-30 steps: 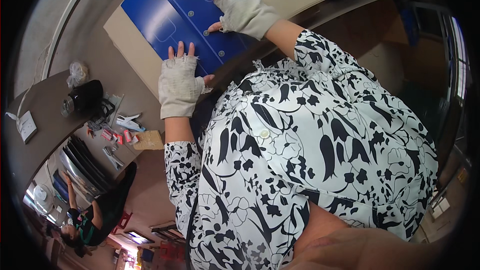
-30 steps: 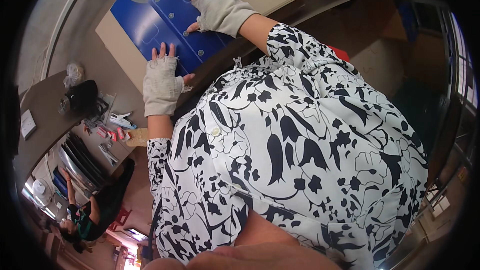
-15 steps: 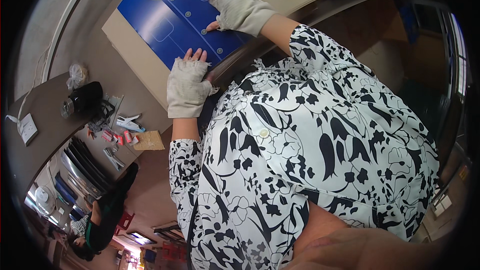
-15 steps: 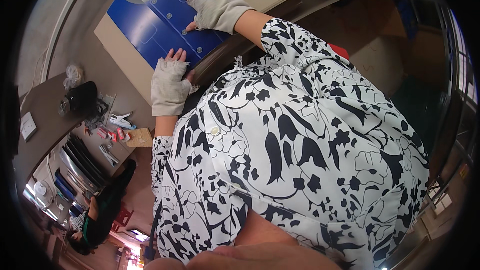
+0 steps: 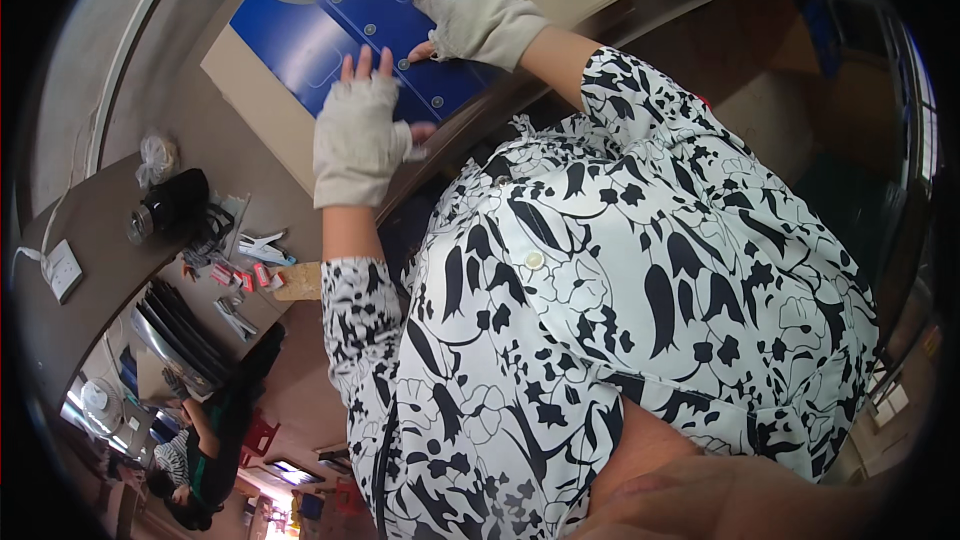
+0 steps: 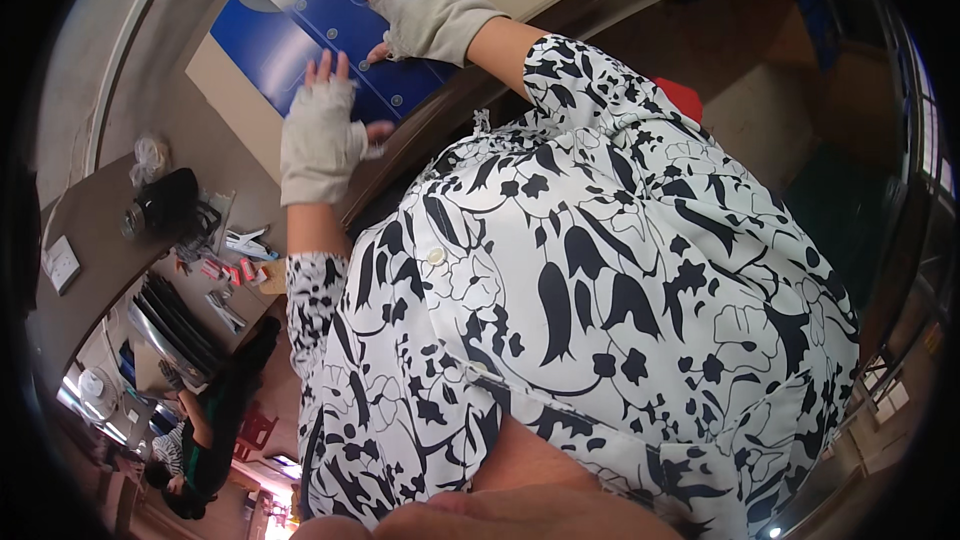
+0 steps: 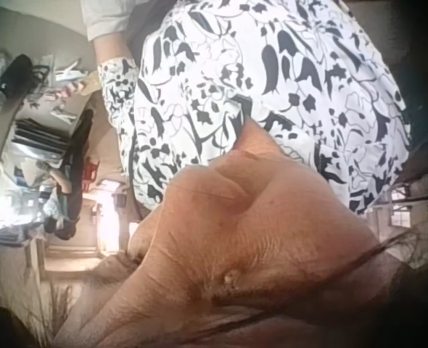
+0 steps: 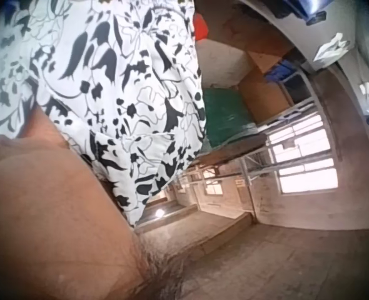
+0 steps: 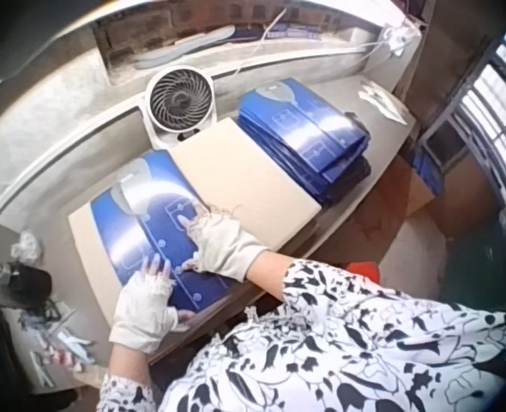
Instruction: Folding and assembling blue cardboard product packaging at a workstation.
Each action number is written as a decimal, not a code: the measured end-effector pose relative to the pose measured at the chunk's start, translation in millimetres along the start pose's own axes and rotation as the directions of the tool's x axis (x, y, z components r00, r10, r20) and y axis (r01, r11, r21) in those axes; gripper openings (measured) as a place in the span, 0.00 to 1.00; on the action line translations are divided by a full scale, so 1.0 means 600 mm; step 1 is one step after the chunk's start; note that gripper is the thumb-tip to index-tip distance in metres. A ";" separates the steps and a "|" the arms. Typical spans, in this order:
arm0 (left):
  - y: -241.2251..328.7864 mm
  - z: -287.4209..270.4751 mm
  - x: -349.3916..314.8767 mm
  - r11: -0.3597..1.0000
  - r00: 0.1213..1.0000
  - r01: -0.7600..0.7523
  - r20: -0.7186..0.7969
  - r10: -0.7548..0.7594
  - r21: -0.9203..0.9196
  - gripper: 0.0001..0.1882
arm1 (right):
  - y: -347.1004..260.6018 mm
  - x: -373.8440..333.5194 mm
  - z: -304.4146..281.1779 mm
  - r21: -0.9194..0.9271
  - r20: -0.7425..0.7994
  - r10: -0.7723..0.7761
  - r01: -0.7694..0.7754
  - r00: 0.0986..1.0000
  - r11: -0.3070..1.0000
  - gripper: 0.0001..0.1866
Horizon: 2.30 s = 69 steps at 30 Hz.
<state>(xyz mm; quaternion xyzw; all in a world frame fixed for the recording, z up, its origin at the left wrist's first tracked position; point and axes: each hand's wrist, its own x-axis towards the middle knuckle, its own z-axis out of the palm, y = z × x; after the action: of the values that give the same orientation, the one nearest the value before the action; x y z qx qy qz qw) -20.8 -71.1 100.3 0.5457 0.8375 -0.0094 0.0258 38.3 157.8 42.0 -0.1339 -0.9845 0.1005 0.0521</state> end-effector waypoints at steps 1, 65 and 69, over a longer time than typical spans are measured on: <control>0.007 -0.008 -0.021 1.000 1.000 0.002 0.004 -0.002 0.004 0.55 | -0.001 0.000 0.008 0.045 -0.051 -0.016 0.018 0.999 0.999 0.59; 0.014 0.101 -0.080 0.872 0.941 0.018 -0.287 -0.181 -0.489 0.21 | -0.055 -0.095 0.061 -0.015 -0.097 -0.348 0.348 0.932 0.937 0.35; -0.047 0.102 -0.040 0.976 0.906 0.215 -0.366 -0.213 -0.037 0.30 | -0.071 -0.098 0.029 -0.011 -0.019 -0.363 0.362 0.932 0.932 0.40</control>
<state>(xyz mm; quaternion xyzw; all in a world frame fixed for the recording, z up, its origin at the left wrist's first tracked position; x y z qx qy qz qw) -35.1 -107.1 40.2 0.4427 0.8822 0.0886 -0.1335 81.8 98.1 29.8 0.0487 -0.9921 0.0841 0.0794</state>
